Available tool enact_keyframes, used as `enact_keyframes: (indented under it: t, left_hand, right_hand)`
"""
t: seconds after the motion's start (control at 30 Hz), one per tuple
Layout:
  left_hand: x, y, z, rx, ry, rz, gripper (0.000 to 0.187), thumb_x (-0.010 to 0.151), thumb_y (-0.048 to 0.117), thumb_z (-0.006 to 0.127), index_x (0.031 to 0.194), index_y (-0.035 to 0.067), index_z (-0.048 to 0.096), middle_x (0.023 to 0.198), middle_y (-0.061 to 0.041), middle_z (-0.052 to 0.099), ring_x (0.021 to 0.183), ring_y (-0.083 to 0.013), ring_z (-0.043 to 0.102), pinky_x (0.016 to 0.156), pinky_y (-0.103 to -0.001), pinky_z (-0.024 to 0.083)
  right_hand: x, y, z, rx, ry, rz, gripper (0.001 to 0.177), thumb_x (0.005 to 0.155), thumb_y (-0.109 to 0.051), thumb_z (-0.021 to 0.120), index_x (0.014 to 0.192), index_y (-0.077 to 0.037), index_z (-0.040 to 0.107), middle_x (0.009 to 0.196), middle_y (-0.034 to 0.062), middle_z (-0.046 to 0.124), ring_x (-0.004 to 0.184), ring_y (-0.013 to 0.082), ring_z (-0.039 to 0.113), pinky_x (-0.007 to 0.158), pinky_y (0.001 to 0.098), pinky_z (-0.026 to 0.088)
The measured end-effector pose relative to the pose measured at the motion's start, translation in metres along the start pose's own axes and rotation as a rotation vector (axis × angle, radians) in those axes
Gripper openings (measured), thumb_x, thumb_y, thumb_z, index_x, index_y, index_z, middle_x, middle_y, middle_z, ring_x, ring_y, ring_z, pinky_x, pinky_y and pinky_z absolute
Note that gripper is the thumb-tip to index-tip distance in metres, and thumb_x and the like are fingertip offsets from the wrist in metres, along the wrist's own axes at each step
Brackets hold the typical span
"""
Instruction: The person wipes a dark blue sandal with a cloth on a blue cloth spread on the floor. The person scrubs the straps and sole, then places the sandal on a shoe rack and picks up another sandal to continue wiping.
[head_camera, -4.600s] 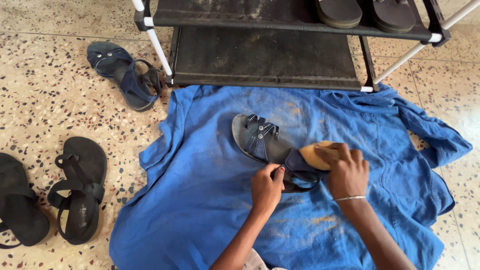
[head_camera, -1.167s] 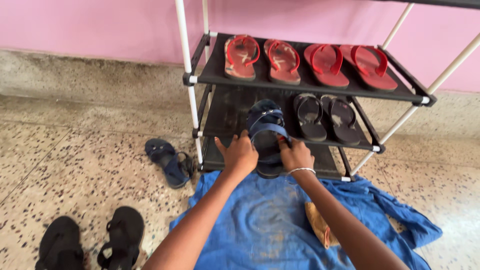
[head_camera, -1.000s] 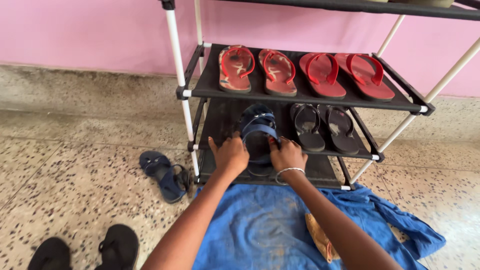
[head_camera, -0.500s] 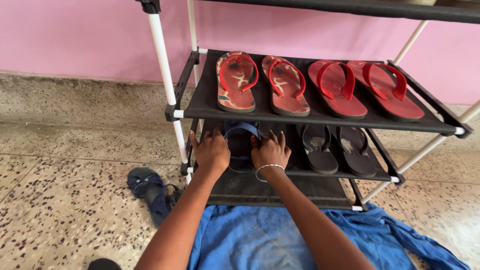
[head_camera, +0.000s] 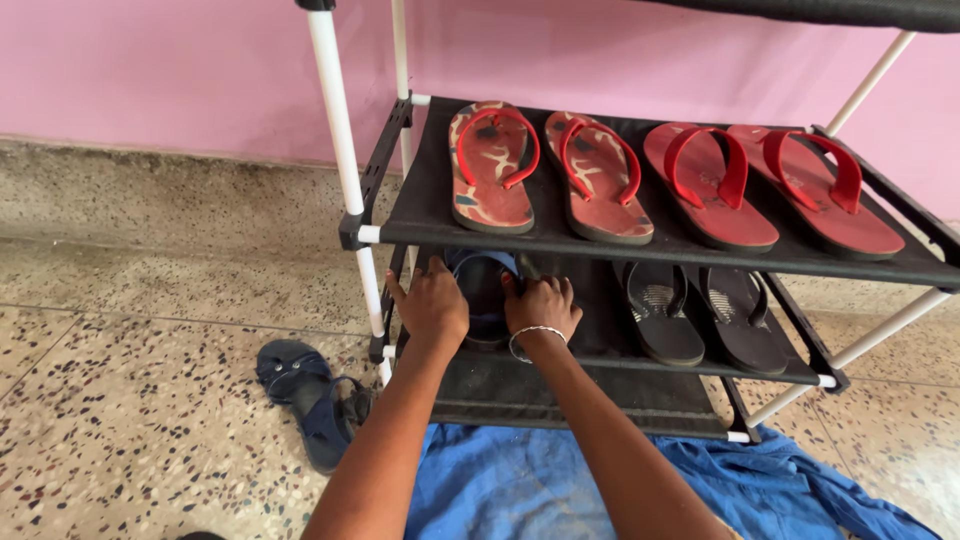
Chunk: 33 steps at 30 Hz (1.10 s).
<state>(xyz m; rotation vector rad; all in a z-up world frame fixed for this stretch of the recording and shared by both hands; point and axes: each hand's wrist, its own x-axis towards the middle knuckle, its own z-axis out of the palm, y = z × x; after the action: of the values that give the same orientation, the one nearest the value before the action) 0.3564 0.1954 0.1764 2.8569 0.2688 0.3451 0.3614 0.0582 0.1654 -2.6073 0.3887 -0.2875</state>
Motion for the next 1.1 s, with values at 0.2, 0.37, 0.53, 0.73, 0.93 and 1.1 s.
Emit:
enact_keyframes:
  t: [0.2, 0.37, 0.53, 0.73, 0.93, 1.1]
  left_hand:
    - [-0.018, -0.008, 0.003, -0.095, 0.095, 0.048, 0.058, 0.102, 0.038, 0.051, 0.146, 0.001, 0.043, 0.133, -0.016, 0.063, 0.135, -0.0294, 0.051, 0.123, -0.060, 0.013]
    - [-0.047, -0.011, -0.008, -0.066, 0.093, 0.116, 0.070, 0.103, 0.045, 0.048, 0.154, 0.000, 0.031, 0.149, -0.022, 0.049, 0.143, -0.0347, 0.042, 0.121, -0.059, 0.015]
    - [-0.088, -0.016, -0.029, -0.031, 0.164, 0.237, 0.073, 0.101, 0.044, 0.050, 0.155, 0.001, 0.030, 0.150, -0.025, 0.047, 0.145, -0.0370, 0.038, 0.120, -0.058, 0.015]
    - [-0.146, -0.023, -0.058, -0.020, 0.179, 0.327, 0.072, 0.099, 0.046, 0.050, 0.155, 0.006, 0.030, 0.154, -0.023, 0.041, 0.147, -0.0362, 0.032, 0.120, -0.059, 0.011]
    - [-0.174, -0.025, -0.080, -0.024, 0.178, 0.329, 0.072, 0.099, 0.050, 0.048, 0.155, 0.009, 0.030, 0.156, -0.022, 0.038, 0.149, -0.0355, 0.030, 0.120, -0.060, 0.010]
    - [-0.184, -0.038, -0.089, 0.084, 0.152, 0.302, 0.074, 0.097, 0.052, 0.047, 0.158, 0.014, 0.026, 0.158, -0.019, 0.035, 0.150, -0.0340, 0.027, 0.120, -0.060, 0.009]
  right_hand:
    - [-0.027, 0.003, -0.026, 0.023, -0.058, -0.053, 0.063, 0.096, -0.066, 0.037, 0.132, -0.023, 0.067, 0.154, 0.0062, 0.048, 0.151, 0.0322, 0.029, 0.115, 0.0607, 0.030]
    - [-0.053, 0.004, -0.046, -0.010, -0.074, -0.086, 0.064, 0.096, -0.065, 0.034, 0.145, -0.029, 0.054, 0.159, 0.0089, 0.042, 0.153, 0.0352, 0.025, 0.115, 0.0613, 0.029]
    - [-0.088, 0.011, -0.058, -0.026, -0.026, -0.151, 0.069, 0.097, -0.068, 0.033, 0.153, -0.028, 0.043, 0.162, 0.0116, 0.034, 0.153, 0.0362, 0.021, 0.116, 0.0600, 0.027]
    - [-0.147, 0.022, -0.079, -0.064, 0.019, -0.234, 0.068, 0.097, -0.064, 0.037, 0.153, -0.026, 0.043, 0.163, 0.0124, 0.032, 0.154, 0.0364, 0.019, 0.117, 0.0608, 0.024]
    - [-0.184, 0.013, -0.108, -0.093, 0.024, -0.280, 0.067, 0.097, -0.061, 0.039, 0.154, -0.025, 0.043, 0.164, 0.0133, 0.029, 0.155, 0.0356, 0.016, 0.118, 0.0627, 0.020]
    - [-0.212, -0.001, -0.112, -0.064, 0.021, -0.373, 0.065, 0.098, -0.056, 0.040, 0.154, -0.022, 0.042, 0.165, 0.0156, 0.028, 0.155, 0.0371, 0.014, 0.119, 0.0645, 0.016]
